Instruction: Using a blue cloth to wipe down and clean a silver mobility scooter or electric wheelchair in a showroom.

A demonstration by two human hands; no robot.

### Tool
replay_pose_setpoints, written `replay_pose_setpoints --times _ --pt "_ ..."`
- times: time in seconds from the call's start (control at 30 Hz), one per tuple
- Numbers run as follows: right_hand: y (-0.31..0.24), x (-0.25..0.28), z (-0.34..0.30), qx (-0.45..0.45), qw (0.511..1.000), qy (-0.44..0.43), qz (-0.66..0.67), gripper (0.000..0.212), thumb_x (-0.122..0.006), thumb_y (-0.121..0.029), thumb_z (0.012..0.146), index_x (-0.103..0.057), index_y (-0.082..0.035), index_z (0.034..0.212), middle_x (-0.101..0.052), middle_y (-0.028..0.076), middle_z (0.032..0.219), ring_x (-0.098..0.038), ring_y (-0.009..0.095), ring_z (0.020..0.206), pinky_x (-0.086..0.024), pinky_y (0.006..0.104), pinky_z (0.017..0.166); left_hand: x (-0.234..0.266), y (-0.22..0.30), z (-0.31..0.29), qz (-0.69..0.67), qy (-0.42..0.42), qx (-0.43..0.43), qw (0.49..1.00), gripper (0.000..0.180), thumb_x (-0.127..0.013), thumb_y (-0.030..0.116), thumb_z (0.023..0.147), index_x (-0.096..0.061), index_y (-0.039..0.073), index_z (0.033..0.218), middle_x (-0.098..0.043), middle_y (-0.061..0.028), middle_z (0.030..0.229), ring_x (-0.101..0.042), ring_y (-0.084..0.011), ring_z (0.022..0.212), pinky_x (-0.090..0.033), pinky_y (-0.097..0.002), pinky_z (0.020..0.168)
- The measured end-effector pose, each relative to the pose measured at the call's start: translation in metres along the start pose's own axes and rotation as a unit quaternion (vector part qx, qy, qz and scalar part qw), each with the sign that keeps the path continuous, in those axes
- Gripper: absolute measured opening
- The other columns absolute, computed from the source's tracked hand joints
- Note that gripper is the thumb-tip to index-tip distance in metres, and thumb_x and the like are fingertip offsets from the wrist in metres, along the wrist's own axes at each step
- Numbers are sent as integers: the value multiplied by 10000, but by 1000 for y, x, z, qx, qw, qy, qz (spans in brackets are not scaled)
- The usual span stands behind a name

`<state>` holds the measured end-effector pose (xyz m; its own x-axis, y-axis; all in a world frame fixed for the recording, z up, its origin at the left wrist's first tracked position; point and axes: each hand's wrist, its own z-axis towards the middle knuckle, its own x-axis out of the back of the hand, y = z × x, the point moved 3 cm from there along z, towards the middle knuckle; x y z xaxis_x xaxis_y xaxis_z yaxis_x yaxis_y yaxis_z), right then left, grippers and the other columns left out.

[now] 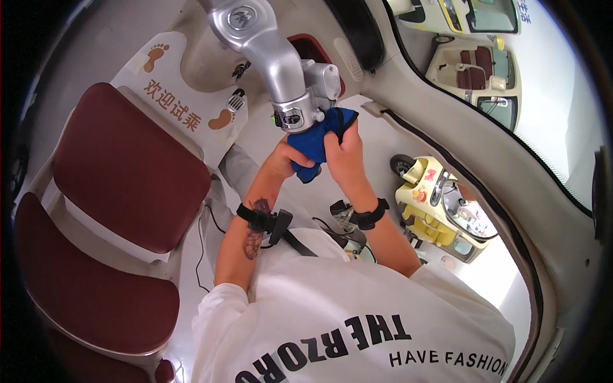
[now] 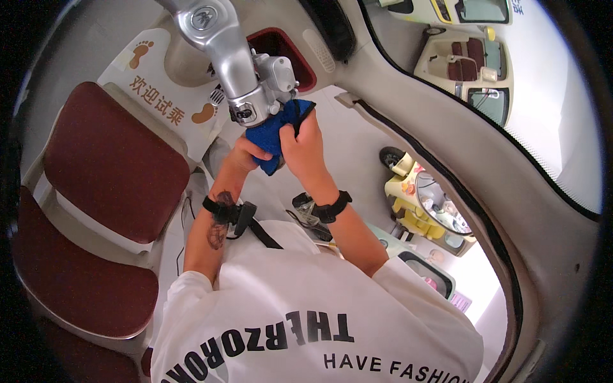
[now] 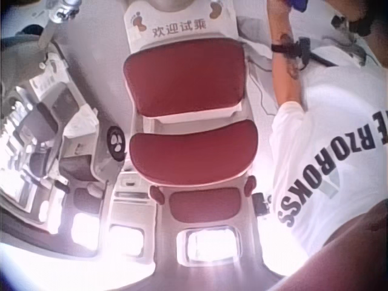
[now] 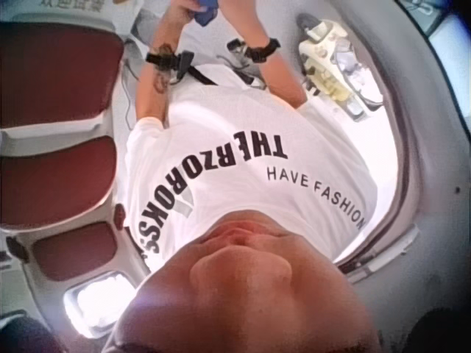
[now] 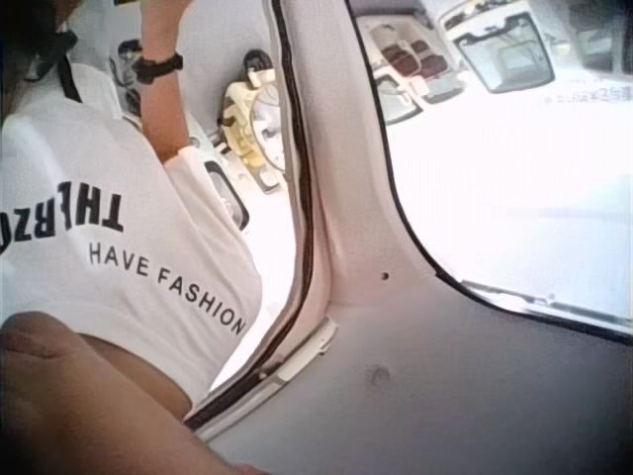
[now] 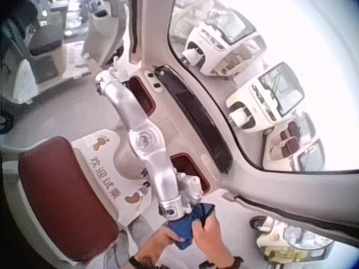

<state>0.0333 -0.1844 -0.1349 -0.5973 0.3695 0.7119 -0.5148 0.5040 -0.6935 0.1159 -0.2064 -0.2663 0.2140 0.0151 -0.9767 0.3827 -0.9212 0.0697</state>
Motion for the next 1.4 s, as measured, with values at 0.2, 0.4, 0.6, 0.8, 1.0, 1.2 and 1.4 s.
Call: replay_pose_setpoints --times 0.2,0.4,0.6,0.8,1.0,1.2,1.4 --pt "5 -16 -10 14 999 28 -18 361 -471 -83 887 -488 10 1235 -603 228 1101 -599 380 999 -469 442 921 4 -7 -5 -21 13 3 1000 889 -668 -54 414 -579 31 1295 -663 -103 1160 -628 -277 1084 -495 -355 970" --pt "8 -20 -15 23 997 78 12 336 -483 -93 910 -499 11 1229 -611 213 1084 -607 368 985 -476 436 911 3 -7 -1 -49 -27 -12 998 939 -662 -69 412 -551 36 1339 -653 -110 1206 -618 -278 1127 -481 -364 1010" --pt "5 -12 -11 41 996 66 -34 262 -536 -93 911 -525 6 1153 -619 192 993 -624 364 889 -502 427 806 1 -8 2 -76 -34 -18 996 1017 -653 -50 395 -511 32 1399 -621 -113 1305 -579 -289 1227 -405 -371 1104" --pt "-6 -9 -8 41 995 48 -73 231 -571 -81 899 -527 1 1110 -614 203 945 -612 405 850 -498 446 760 1 -8 1 -102 -48 0 994 1017 -662 -59 397 -510 28 1399 -640 -114 1275 -581 -290 1224 -402 -371 1107" --pt "2 -14 -13 43 993 76 -81 246 -554 -90 917 -529 3 1143 -632 207 976 -626 410 882 -504 447 781 -3 6 -5 1 5 3 1000 931 -693 -98 438 -554 24 1351 -654 -95 1220 -620 -254 1135 -451 -357 1039" --pt "17 -8 -21 -17 998 59 9 297 -564 -126 954 -560 5 1220 -661 189 1070 -655 339 976 -507 385 873 -16 30 -27 227 7 -12 974 670 -800 104 694 -573 13 1318 -664 -56 1131 -618 -164 1014 -484 -295 932" --pt "36 -3 -49 1 993 113 28 329 -580 -146 972 -549 -1 1265 -679 166 1083 -667 305 1004 -509 379 893 -27 42 -68 518 135 1 845 627 -771 381 780 -599 -9 1240 -702 -168 1017 -683 -242 904 -527 -352 837"
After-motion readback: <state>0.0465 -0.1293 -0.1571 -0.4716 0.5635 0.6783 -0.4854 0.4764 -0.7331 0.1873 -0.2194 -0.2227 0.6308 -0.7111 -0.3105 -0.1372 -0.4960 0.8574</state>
